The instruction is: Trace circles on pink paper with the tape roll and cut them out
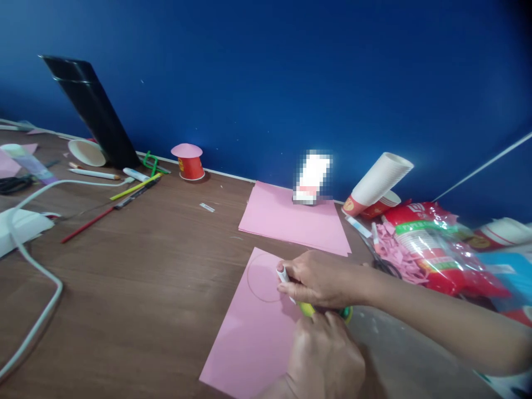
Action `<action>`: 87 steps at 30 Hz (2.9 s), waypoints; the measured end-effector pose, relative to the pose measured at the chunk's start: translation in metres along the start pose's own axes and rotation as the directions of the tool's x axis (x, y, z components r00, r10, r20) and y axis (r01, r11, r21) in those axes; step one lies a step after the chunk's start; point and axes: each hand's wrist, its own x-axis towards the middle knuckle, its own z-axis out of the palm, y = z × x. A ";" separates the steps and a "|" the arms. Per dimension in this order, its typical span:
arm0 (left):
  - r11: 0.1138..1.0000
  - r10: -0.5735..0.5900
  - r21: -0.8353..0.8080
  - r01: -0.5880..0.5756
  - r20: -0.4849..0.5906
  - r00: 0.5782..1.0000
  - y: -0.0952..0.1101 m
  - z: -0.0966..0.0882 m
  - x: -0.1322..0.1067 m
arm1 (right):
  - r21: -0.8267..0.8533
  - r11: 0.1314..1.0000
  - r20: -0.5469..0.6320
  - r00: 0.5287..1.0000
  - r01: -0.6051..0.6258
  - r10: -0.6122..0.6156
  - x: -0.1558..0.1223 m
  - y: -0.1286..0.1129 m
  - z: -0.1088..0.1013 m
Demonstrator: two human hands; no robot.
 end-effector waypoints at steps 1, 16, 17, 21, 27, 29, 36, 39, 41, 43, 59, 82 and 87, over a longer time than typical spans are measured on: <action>1.000 -0.001 0.000 0.001 -0.005 1.000 0.000 0.000 0.000 | -0.015 1.000 0.005 1.000 0.006 -0.006 0.000 0.000 0.000; 0.995 -0.100 0.021 0.101 -0.043 0.994 0.005 -0.001 0.002 | -0.139 0.985 -0.008 0.994 0.106 -0.108 0.003 0.010 0.010; 0.994 -0.107 0.026 0.108 -0.017 0.994 0.005 0.000 0.002 | -0.125 0.988 -0.007 0.996 0.090 -0.092 0.004 0.009 0.009; 0.993 -0.116 0.012 0.116 0.023 0.993 0.008 0.005 0.001 | -0.038 0.999 -0.027 1.000 -0.002 0.001 0.008 0.008 0.004; 0.986 -0.163 0.006 0.164 -0.046 0.985 0.008 0.008 0.000 | 0.076 0.997 -0.111 0.993 -0.022 0.030 0.012 0.024 0.007; 0.988 -0.154 0.005 0.154 -0.050 0.987 0.006 0.005 0.000 | 0.128 0.991 -0.126 0.991 -0.029 0.045 0.012 0.031 0.008; 0.990 -0.137 0.000 0.138 -0.063 0.988 0.001 0.003 -0.001 | 0.392 0.917 -0.182 0.970 -0.080 0.162 0.007 0.054 0.010; 0.986 -0.163 0.009 0.165 -0.094 0.982 0.002 0.008 -0.002 | 0.521 0.850 -0.186 0.961 -0.081 0.205 0.002 0.066 0.016; 0.989 -0.147 0.014 0.148 -0.069 0.987 0.001 0.008 -0.002 | 0.593 0.799 -0.195 0.947 -0.094 0.256 -0.003 0.072 0.021; 0.993 -0.113 0.015 0.114 -0.023 0.993 -0.001 0.003 -0.002 | 0.652 0.751 -0.197 0.933 -0.105 0.301 -0.008 0.076 0.026; 0.989 -0.027 0.146 0.010 0.119 0.993 -0.012 -0.017 0.003 | 0.904 0.421 -0.318 0.785 0.081 0.531 -0.056 0.090 0.077; 0.993 -0.049 0.115 0.011 0.331 0.942 -0.019 -0.026 0.006 | 0.916 0.389 -0.382 0.502 0.095 0.776 -0.130 0.024 0.121; 0.995 -0.034 0.100 0.001 0.333 0.942 -0.020 -0.026 0.007 | 0.913 0.398 -0.395 0.455 0.095 0.798 -0.137 0.006 0.131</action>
